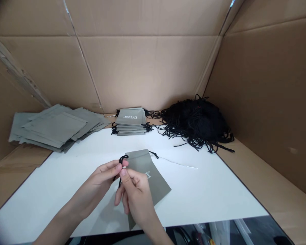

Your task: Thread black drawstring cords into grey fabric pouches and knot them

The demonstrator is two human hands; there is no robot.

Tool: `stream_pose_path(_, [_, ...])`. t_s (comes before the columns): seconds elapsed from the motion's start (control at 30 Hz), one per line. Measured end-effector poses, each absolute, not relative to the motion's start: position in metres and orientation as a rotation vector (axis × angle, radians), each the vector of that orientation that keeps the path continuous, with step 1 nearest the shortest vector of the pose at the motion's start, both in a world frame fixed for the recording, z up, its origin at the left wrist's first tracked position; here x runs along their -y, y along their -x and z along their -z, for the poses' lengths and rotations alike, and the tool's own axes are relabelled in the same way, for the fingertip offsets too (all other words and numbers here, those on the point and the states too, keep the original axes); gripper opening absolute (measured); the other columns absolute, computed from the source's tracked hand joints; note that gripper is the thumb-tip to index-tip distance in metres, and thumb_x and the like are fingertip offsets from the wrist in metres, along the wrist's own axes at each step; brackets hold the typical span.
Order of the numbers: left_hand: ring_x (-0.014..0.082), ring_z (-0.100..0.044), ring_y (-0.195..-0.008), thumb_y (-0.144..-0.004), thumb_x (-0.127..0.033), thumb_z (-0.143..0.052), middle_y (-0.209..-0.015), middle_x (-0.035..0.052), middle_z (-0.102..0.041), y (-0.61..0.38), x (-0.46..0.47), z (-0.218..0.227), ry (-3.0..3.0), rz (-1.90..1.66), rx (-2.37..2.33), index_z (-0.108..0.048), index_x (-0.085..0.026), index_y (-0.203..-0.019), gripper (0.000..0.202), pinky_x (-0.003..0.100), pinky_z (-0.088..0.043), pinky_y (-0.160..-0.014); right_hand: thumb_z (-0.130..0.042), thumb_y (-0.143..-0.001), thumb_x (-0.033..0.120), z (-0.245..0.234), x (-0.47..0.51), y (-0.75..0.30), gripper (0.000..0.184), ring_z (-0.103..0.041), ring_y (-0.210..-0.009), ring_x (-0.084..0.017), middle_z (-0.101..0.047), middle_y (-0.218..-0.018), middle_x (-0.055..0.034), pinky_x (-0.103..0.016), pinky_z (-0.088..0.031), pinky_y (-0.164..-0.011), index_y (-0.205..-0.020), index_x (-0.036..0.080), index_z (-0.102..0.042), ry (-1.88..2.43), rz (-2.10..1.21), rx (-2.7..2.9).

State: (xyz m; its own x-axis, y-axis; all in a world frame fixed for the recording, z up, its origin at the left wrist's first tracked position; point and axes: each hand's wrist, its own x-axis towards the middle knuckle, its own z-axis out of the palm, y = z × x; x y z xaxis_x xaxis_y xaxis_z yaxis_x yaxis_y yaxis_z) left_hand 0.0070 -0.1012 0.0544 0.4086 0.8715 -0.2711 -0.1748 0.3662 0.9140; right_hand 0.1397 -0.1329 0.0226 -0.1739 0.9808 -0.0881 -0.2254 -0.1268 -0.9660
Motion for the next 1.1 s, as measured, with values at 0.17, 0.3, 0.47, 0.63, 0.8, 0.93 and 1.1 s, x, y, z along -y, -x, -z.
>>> stream_pose_path(0.17, [0.0180, -0.051, -0.091, -0.080, -0.041, -0.078, -0.091, 0.0023, -0.062, -0.007, 0.101, -0.051, -0.890, -0.824, -0.897, -0.074, -0.019, -0.091, 0.025, 0.027, -0.036, -0.088, -0.052, -0.093, 0.061, -0.020, 0.129, -0.142, 0.050, -0.024, -0.028, -0.002, -0.052, -0.041, 0.0049, -0.018, -0.011, -0.033, -0.071, 0.016, -0.053, 0.942, -1.653, 1.028])
stream_pose_path(0.3, [0.0151, -0.049, -0.082, -0.077, -0.039, -0.080, -0.079, 0.0002, -0.058, -0.007, 0.100, -0.050, -0.891, -0.841, -0.897, -0.073, -0.018, -0.084, 0.023, 0.026, -0.035, -0.083, -0.057, -0.094, 0.055, -0.016, 0.129, -0.144, 0.043, -0.018, -0.031, -0.002, -0.044, -0.040, 0.0088, -0.021, -0.009, -0.036, -0.077, 0.016, -0.056, 0.857, -1.782, 0.948])
stream_pose_path(0.47, [0.0132, -0.048, -0.074, -0.081, -0.042, -0.077, -0.060, -0.0039, -0.046, -0.007, 0.098, -0.048, -0.948, -0.831, -0.923, -0.071, -0.018, -0.079, 0.025, 0.026, -0.037, -0.083, -0.058, -0.095, 0.051, -0.015, 0.129, -0.147, 0.037, -0.020, -0.038, -0.003, -0.041, -0.047, 0.0094, -0.022, -0.012, -0.042, -0.085, 0.015, -0.059, 0.773, -1.823, 0.898])
stream_pose_path(0.63, [0.0177, -0.057, -0.088, -0.085, -0.045, -0.072, -0.080, 0.0024, -0.065, -0.004, 0.095, -0.046, -1.103, -0.902, -1.020, -0.074, -0.017, -0.085, 0.028, 0.027, -0.041, -0.083, -0.056, -0.096, 0.051, -0.020, 0.134, -0.150, 0.038, -0.033, -0.054, -0.006, -0.049, -0.069, 0.0032, -0.023, -0.022, -0.051, -0.086, 0.015, -0.060, 0.947, -1.625, 1.154])
stream_pose_path(0.8, [0.0213, -0.057, -0.100, -0.087, -0.044, -0.069, -0.087, 0.0041, -0.066, -0.003, 0.094, -0.045, -1.150, -0.898, -1.035, -0.071, -0.016, -0.076, 0.030, 0.026, -0.042, -0.081, -0.051, -0.098, 0.051, -0.018, 0.142, -0.147, 0.039, -0.037, -0.061, -0.010, -0.044, -0.069, 0.0032, -0.024, -0.029, -0.056, -0.079, 0.017, -0.057, 1.105, -1.423, 1.305])
stream_pose_path(0.93, [0.0190, -0.054, -0.093, -0.088, -0.042, -0.067, -0.087, 0.0030, -0.066, 0.000, 0.094, -0.050, -1.193, -0.819, -0.996, -0.072, -0.018, -0.079, 0.027, 0.027, -0.041, -0.086, -0.051, -0.099, 0.047, -0.017, 0.132, -0.158, 0.029, -0.054, -0.083, -0.016, -0.062, -0.092, -0.0032, -0.028, -0.042, -0.074, -0.103, 0.020, -0.063, 1.232, -0.989, 1.340])
stream_pose_path(1.1, [0.0187, -0.051, -0.082, -0.090, -0.044, -0.063, -0.084, 0.0026, -0.065, 0.013, 0.095, -0.064, -1.466, -0.668, -1.013, -0.076, -0.022, -0.085, 0.026, 0.027, -0.038, -0.074, -0.060, -0.095, 0.041, -0.032, 0.102, -0.185, 0.034, -0.050, -0.123, -0.023, -0.059, -0.131, -0.0079, -0.037, -0.036, -0.105, -0.124, 0.024, -0.061, 1.104, -0.848, 1.756])
